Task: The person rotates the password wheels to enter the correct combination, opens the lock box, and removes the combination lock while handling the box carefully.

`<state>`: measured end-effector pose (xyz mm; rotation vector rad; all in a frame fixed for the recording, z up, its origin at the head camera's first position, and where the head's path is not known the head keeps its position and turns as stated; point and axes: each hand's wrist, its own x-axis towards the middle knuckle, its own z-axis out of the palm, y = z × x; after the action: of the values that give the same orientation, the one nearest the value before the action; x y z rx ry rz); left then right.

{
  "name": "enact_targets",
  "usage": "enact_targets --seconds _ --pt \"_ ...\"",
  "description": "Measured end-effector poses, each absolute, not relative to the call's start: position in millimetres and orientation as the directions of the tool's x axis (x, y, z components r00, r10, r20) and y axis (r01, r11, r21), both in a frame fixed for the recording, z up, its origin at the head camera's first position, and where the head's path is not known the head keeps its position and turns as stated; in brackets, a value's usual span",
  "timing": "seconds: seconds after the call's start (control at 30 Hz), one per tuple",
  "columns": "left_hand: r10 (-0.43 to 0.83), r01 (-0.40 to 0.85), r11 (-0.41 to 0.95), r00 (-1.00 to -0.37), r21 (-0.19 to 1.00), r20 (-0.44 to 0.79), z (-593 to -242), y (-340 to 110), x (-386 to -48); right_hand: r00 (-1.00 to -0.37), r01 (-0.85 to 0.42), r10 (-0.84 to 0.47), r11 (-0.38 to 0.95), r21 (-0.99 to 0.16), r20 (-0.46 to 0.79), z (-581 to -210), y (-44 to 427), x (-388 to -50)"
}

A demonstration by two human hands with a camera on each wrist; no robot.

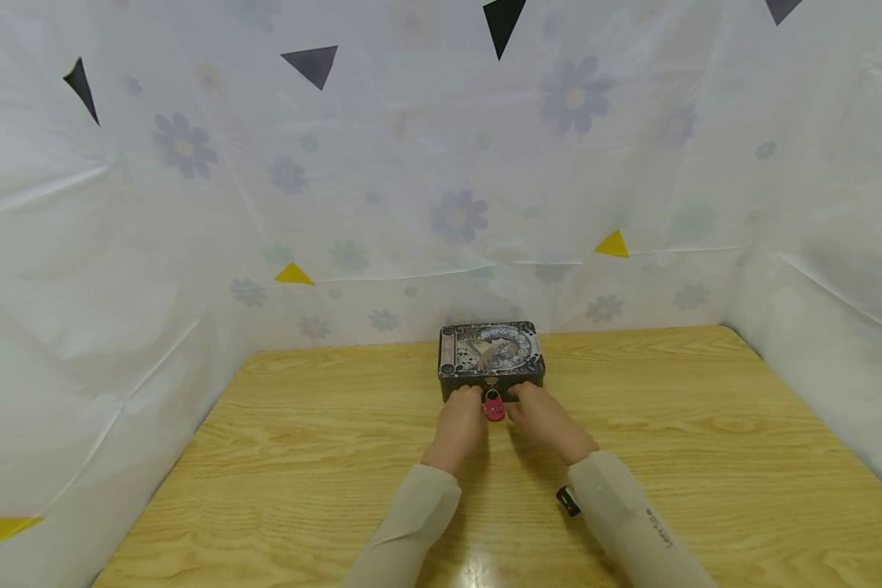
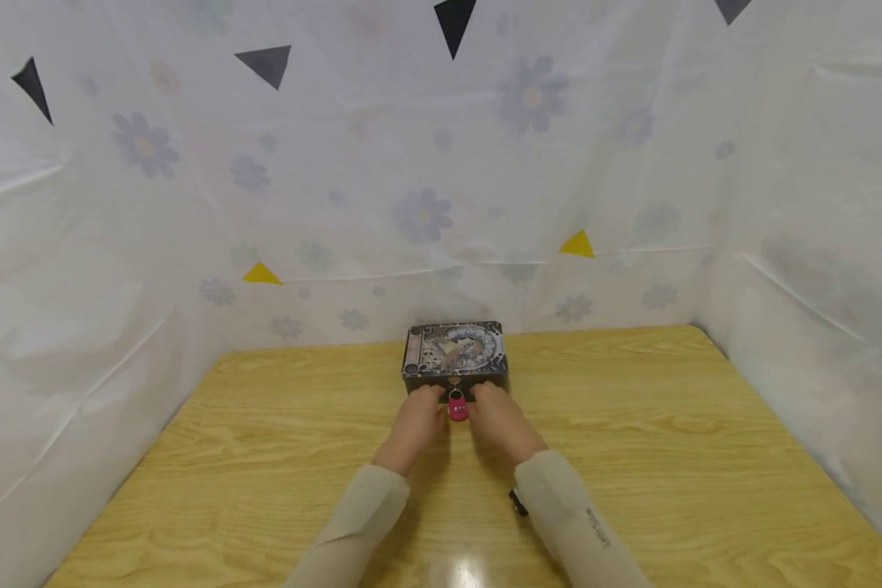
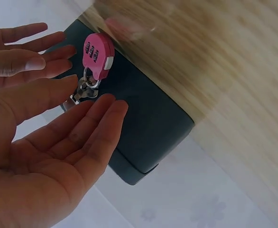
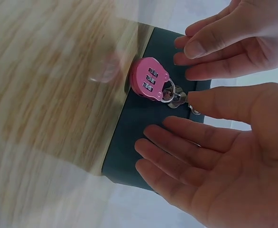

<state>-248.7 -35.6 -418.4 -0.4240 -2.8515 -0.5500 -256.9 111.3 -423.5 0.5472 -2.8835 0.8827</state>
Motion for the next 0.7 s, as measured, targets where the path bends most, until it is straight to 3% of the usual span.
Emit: enact_targets --seconds 0.7 --pt "0.256 0.328 0.856 -0.941 0.399 0.223 -431 -36 -265 -0.951 -0.295 -0.286 0.73 -0.616 0.117 -427 105 -267"
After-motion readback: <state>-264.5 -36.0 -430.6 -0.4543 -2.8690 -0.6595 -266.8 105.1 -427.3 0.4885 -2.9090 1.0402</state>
